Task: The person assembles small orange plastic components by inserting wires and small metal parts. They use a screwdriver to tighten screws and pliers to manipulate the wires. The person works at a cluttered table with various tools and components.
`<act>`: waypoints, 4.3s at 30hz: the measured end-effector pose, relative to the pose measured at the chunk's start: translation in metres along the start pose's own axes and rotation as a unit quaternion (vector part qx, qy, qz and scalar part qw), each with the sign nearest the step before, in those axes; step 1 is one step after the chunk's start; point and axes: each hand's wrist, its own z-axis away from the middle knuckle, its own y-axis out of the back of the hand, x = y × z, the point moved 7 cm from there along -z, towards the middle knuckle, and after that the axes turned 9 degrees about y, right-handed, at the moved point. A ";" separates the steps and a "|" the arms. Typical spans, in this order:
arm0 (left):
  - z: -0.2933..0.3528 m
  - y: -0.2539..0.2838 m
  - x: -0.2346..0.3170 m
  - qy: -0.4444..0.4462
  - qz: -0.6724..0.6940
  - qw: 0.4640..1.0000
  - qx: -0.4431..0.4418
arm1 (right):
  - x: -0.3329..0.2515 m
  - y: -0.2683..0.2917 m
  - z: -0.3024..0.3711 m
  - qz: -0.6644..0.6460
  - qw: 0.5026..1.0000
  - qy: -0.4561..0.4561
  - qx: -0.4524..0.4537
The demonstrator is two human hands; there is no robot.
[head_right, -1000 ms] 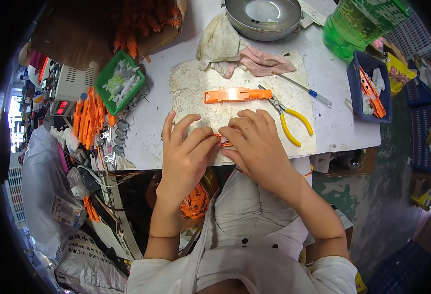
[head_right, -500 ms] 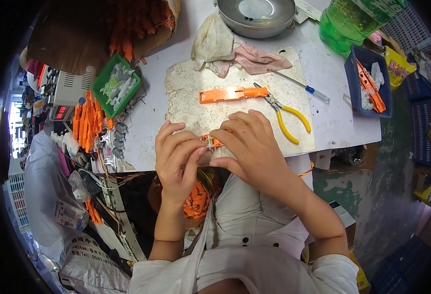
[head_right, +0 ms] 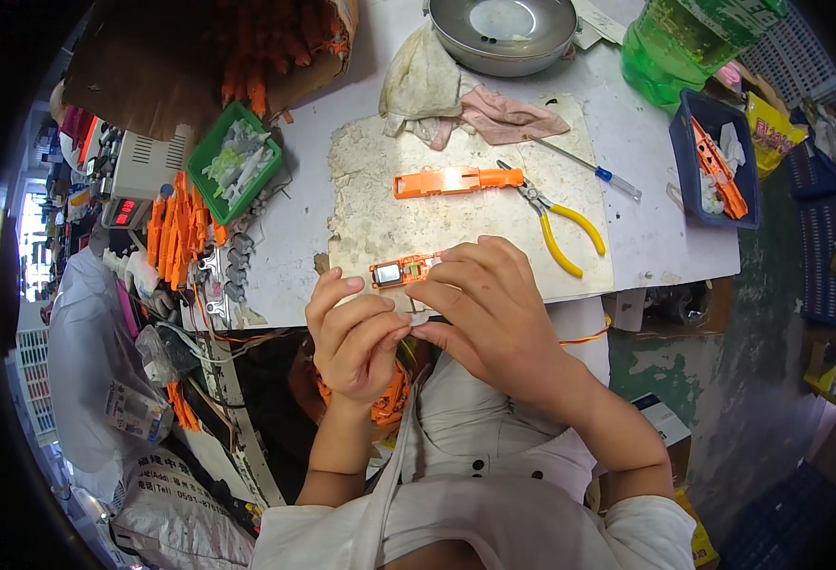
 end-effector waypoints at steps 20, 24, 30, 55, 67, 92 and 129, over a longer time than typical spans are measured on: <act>0.022 0.004 -0.030 0.092 -0.033 0.995 0.026 | 0.018 -0.003 0.026 0.071 0.996 -0.026 0.042; 0.034 -0.001 -0.029 0.108 -0.062 0.992 0.001 | 0.018 -0.011 0.031 0.064 0.997 -0.021 0.029; 0.031 -0.013 -0.022 0.093 -0.108 0.989 -0.031 | 0.011 -0.022 0.024 0.078 0.996 -0.032 0.010; 0.025 -0.015 -0.014 0.084 -0.083 0.992 -0.036 | 0.019 -0.020 0.017 -0.021 0.991 -0.134 0.019; 0.017 -0.001 0.003 0.023 0.002 1.000 -0.012 | 0.011 -0.003 0.010 -0.187 0.969 -0.153 -0.047; -0.017 -0.025 -0.008 -0.055 -0.246 0.965 -0.070 | 0.028 0.025 0.031 -0.052 0.979 -0.191 0.041; -0.010 -0.028 -0.006 -0.029 -0.172 0.976 -0.130 | 0.037 -0.028 0.007 0.056 0.995 -0.071 -0.042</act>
